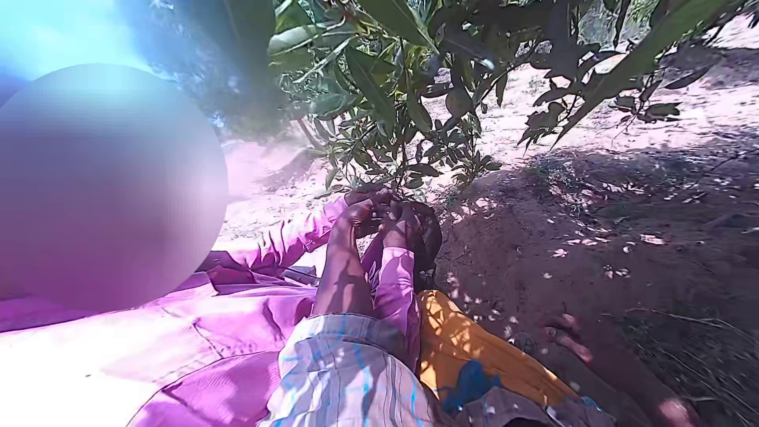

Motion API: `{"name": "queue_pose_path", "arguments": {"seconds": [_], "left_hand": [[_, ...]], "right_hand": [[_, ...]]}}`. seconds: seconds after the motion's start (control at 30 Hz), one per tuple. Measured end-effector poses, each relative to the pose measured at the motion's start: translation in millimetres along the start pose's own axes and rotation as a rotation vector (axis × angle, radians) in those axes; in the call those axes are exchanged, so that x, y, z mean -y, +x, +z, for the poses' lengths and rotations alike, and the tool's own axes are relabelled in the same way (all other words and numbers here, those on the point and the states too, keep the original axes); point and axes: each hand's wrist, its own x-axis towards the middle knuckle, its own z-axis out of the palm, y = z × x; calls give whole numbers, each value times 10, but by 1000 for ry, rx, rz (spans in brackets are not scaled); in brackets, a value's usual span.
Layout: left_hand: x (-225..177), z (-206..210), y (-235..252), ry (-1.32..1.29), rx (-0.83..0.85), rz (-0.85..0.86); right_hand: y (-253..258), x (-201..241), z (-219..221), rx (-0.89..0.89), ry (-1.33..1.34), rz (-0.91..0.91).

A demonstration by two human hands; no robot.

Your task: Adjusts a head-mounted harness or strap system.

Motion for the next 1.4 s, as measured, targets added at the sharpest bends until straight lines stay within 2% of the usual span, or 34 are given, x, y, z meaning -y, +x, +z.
{"name": "queue_pose_path", "arguments": {"seconds": [0.03, 0.1, 0.17, 0.2, 0.27, 0.4, 0.5, 0.67, 0.8, 0.87, 0.93, 1.03, 1.13, 1.23, 1.3, 1.4], "left_hand": [[-73, 65, -82, 61, -23, -46], [39, -45, 112, 101, 3, -62], [273, -301, 505, 137, 110, 32], [266, -353, 584, 178, 165, 62], [27, -247, 450, 340, 154, 43], [-485, -47, 8, 567, -55, -2], [-658, 22, -68, 615, -112, 166], [-1017, 302, -395, 620, -57, 221], [-1088, 353, -660, 592, -36, 331], [-1086, 346, -689, 592, -54, 305], [-1016, 299, -541, 662, -101, 245], [-766, 29, -9, 879, -165, 180], [-504, -312, 402, 1063, -226, 213], [-212, -591, 566, 1097, -260, 284], [-51, -679, 595, 1020, -311, 323], [73, -697, 658, 897, -385, 259]], "right_hand": [[-6, -7, 0, 2, -6, -5], [-5, -13, -4, 14, -15, 0], [-4, -20, -9, 17, -7, 19], [-8, -14, -16, 8, 8, 39], [-25, -8, -40, -14, 37, 81], [-50, -34, -100, -61, 30, 112], [-28, -174, -151, -74, 25, 106], [-51, -185, -212, -72, 0, 145], [-64, -203, -230, -75, 18, 134], [-67, -221, -224, -85, 27, 127], [-72, -232, -223, -85, 45, 131], [-90, -248, -227, -81, 47, 138], [-104, -266, -244, -77, 36, 170], [-79, -363, -266, -72, 18, 186], [-54, -431, -250, -76, 4, 188], [-47, -443, -230, -63, -3, 221]]}}
